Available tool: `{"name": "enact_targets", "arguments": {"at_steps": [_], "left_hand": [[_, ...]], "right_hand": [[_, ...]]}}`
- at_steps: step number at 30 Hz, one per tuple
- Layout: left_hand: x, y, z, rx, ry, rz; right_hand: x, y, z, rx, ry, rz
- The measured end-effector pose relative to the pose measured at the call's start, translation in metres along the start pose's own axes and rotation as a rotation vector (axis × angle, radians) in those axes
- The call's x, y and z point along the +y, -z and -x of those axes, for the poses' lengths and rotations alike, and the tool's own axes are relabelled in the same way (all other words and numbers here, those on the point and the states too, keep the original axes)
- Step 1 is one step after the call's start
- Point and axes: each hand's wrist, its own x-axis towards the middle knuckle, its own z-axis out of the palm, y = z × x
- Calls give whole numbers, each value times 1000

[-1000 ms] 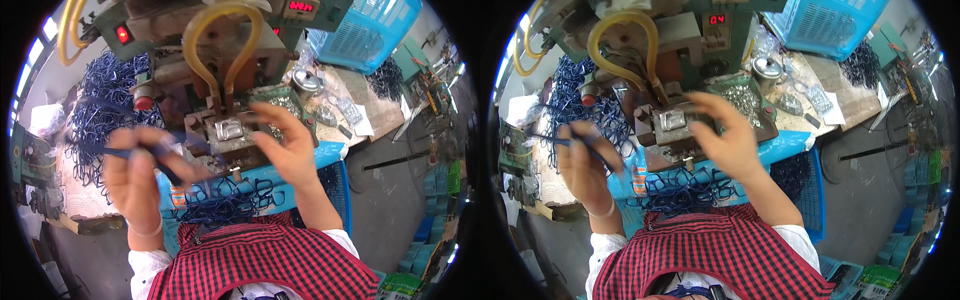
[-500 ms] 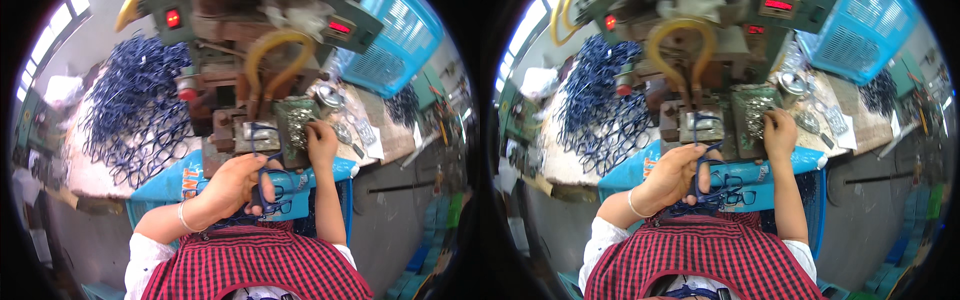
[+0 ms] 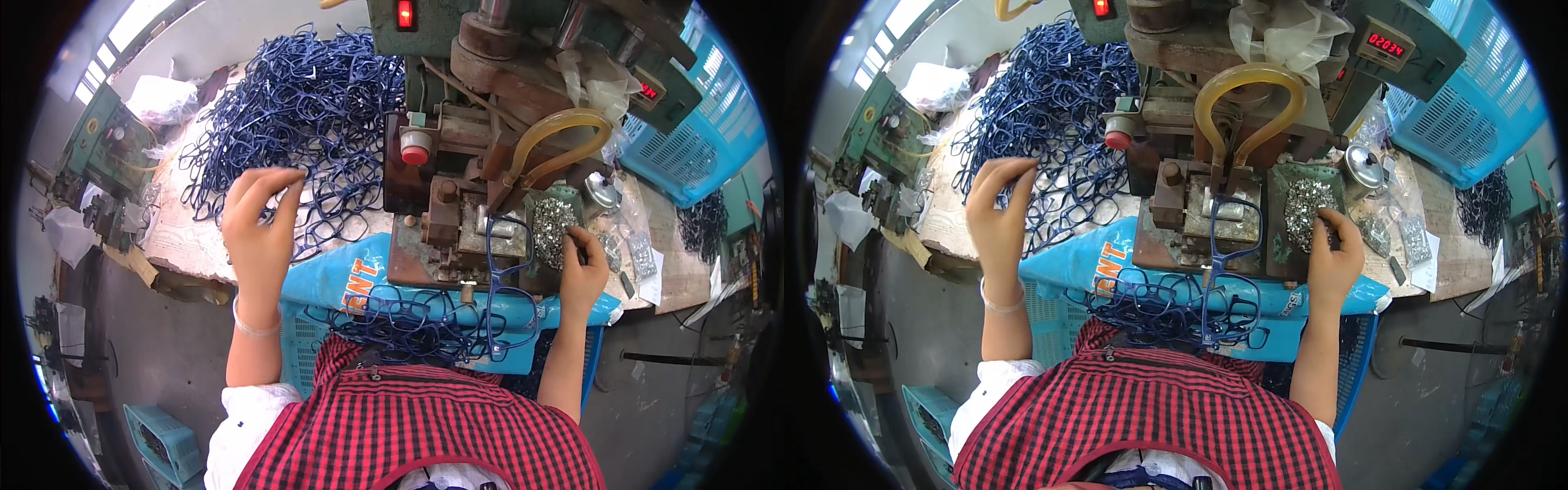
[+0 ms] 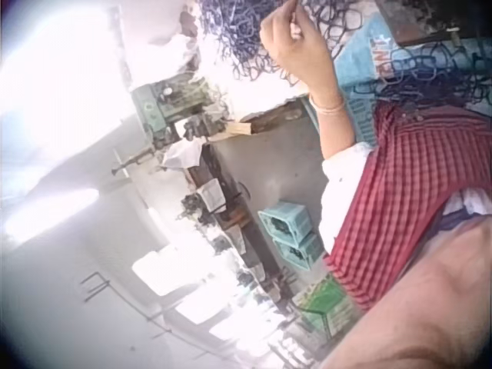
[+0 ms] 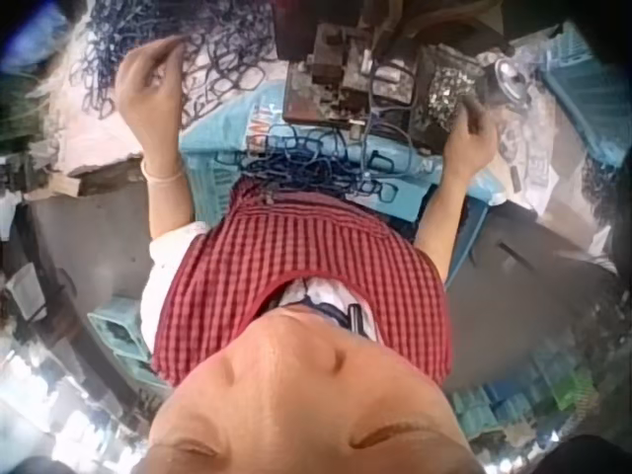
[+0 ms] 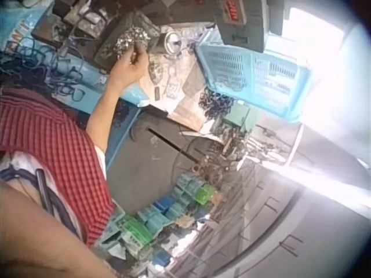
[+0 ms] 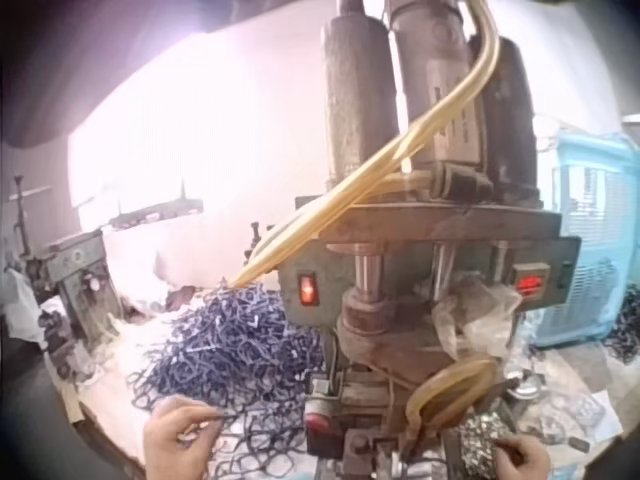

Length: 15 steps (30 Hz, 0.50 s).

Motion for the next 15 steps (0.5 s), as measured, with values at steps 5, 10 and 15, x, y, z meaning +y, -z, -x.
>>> {"name": "enact_targets", "arguments": {"at_steps": [5, 10, 15], "left_hand": [[-68, -71, 6, -274, -85, -431], [-117, -100, 31, -286, 126, -368], [-95, -65, 15, -63, 143, 122]], "right_hand": [[-17, -24, -11, -26, 116, 25], [-1, -1, 8, 84, 83, 101], [2, 47, 23, 52, -39, 4]]}}
